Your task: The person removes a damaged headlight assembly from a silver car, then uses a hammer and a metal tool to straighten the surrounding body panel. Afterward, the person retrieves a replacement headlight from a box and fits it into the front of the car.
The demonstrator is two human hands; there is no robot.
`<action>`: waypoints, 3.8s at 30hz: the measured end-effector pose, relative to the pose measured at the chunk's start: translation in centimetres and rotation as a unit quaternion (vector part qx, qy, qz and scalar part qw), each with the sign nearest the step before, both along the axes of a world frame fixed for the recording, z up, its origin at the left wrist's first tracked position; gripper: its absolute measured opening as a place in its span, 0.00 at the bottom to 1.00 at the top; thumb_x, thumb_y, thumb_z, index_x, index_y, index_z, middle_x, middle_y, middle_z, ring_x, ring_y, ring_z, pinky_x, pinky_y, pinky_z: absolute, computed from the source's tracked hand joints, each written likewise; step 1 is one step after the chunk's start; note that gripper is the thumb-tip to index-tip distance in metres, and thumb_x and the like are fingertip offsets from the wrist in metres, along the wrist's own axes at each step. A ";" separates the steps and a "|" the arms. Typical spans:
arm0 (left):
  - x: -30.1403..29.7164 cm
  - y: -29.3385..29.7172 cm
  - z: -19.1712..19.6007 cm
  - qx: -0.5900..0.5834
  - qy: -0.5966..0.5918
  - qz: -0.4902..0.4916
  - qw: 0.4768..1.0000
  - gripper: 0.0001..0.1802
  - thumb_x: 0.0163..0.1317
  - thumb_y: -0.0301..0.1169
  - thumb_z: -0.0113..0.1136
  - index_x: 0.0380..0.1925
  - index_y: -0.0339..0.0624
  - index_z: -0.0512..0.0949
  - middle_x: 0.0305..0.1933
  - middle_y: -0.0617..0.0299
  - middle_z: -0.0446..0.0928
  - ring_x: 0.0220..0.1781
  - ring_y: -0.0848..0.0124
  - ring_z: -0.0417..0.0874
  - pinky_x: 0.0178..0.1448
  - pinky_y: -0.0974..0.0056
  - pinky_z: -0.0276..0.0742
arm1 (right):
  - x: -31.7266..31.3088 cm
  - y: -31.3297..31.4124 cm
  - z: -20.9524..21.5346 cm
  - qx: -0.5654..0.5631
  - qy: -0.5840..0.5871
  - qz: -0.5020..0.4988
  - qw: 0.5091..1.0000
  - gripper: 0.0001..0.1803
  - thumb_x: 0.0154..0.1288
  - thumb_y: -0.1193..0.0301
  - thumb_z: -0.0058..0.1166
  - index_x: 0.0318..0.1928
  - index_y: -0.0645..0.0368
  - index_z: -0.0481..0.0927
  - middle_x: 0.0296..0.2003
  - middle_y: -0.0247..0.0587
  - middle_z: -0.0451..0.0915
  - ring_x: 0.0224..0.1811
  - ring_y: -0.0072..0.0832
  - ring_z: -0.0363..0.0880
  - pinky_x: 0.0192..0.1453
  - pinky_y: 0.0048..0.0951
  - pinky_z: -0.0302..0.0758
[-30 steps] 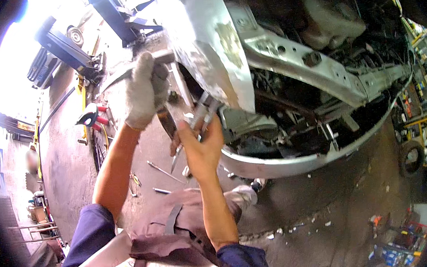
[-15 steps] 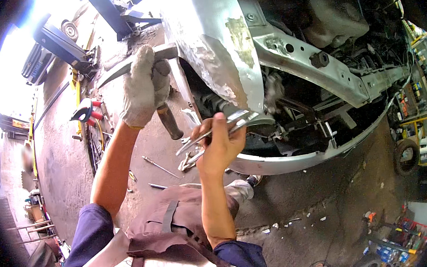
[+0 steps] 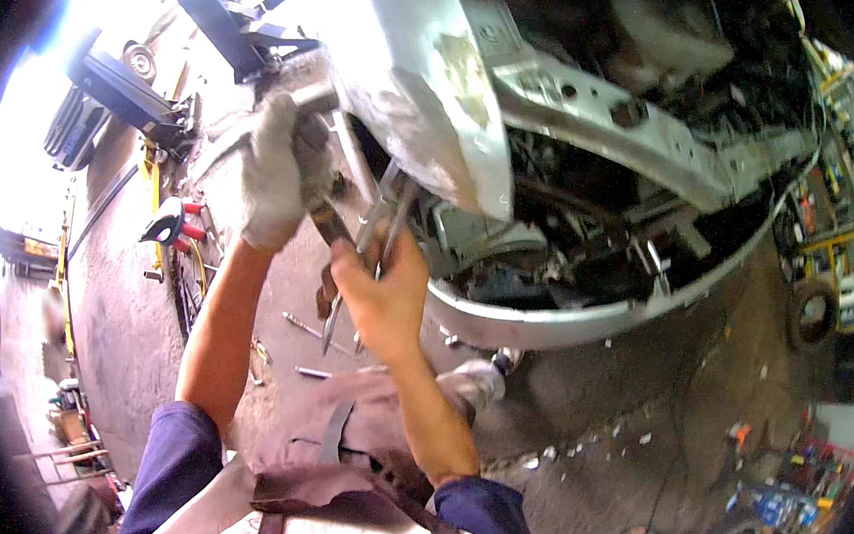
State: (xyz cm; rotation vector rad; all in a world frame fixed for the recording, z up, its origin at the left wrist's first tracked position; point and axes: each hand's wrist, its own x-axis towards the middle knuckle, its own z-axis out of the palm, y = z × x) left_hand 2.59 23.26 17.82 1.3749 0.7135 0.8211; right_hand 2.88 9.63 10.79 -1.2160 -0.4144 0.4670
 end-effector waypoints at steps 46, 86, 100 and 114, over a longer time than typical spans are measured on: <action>-9.4 -7.1 -17.9 -0.396 -0.096 -0.401 0.820 0.33 0.70 0.62 0.45 0.54 0.44 0.74 0.39 0.67 0.79 0.35 0.78 0.78 0.35 0.72 0.72 | -6.0 -11.2 -3.5 -0.491 -0.315 -0.097 0.806 0.12 0.66 0.68 0.63 0.32 0.59 0.72 0.21 0.38 0.74 0.19 0.28 0.74 0.23 0.30 0.69; -5.9 -8.4 0.3 0.024 -0.058 -0.053 0.997 0.38 0.70 0.63 0.41 0.35 0.34 0.78 0.14 0.65 0.71 0.13 0.76 0.70 0.19 0.70 0.66 | 0.9 -9.0 -1.1 0.163 0.372 0.195 0.893 0.25 0.78 0.46 0.32 0.32 0.51 0.66 0.18 0.29 0.59 0.14 0.20 0.58 0.17 0.27 0.62; -4.5 0.0 0.1 -0.019 0.024 -0.230 0.973 0.35 0.72 0.60 0.40 0.31 0.34 0.77 0.16 0.60 0.74 0.14 0.71 0.73 0.19 0.67 0.67 | -0.4 -0.1 -1.4 0.225 0.259 0.095 0.935 0.27 0.77 0.43 0.32 0.31 0.52 0.66 0.16 0.29 0.59 0.10 0.18 0.56 0.12 0.25 0.60; -5.1 1.5 0.1 0.002 0.072 -0.274 0.959 0.44 0.67 0.70 0.35 0.30 0.36 0.78 0.17 0.58 0.75 0.16 0.68 0.75 0.21 0.64 0.69 | -0.1 0.2 -2.8 0.261 0.315 0.087 0.908 0.27 0.76 0.43 0.34 0.30 0.53 0.64 0.15 0.32 0.58 0.10 0.21 0.56 0.11 0.28 0.60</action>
